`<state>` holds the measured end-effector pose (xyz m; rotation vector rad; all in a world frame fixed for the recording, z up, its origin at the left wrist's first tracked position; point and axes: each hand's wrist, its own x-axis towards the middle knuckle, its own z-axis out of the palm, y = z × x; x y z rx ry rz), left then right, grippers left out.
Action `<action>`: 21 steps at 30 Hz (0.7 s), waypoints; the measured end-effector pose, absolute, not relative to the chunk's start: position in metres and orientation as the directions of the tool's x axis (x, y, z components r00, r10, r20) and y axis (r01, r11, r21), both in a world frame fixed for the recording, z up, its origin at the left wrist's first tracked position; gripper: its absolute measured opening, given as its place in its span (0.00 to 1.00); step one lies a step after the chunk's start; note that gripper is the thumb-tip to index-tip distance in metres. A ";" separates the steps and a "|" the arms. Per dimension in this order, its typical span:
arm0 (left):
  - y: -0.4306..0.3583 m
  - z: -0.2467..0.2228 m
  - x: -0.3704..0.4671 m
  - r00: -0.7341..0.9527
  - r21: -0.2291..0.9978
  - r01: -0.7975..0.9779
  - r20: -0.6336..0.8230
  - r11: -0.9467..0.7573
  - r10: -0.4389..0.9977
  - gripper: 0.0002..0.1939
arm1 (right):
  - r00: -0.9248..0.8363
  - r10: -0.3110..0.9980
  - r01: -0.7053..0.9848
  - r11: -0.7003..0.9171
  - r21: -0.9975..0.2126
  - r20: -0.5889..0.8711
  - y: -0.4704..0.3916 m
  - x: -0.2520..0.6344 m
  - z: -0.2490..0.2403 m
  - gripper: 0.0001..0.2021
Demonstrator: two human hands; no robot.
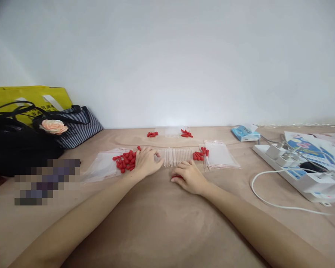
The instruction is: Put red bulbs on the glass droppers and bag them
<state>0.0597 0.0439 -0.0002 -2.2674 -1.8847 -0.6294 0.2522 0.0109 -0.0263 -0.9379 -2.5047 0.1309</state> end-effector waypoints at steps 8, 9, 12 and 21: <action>0.068 -0.003 0.079 0.051 0.055 0.996 0.219 -0.064 0.974 0.18 | -0.587 0.677 0.598 0.732 -0.326 0.444 0.006 0.251 -0.035 0.10; 0.070 -0.002 0.080 0.043 0.046 0.997 0.213 -0.054 0.976 0.19 | -0.584 0.680 0.600 0.730 -0.328 0.443 0.005 0.251 -0.035 0.10; 0.073 0.002 0.083 0.034 0.017 0.999 0.190 -0.038 0.981 0.19 | -0.565 0.692 0.612 0.717 -0.335 0.449 0.006 0.251 -0.034 0.09; 0.063 0.015 0.083 0.170 -0.058 0.985 0.190 -0.161 0.967 0.13 | -0.544 0.707 0.615 0.702 -0.359 0.452 0.011 0.254 -0.037 0.09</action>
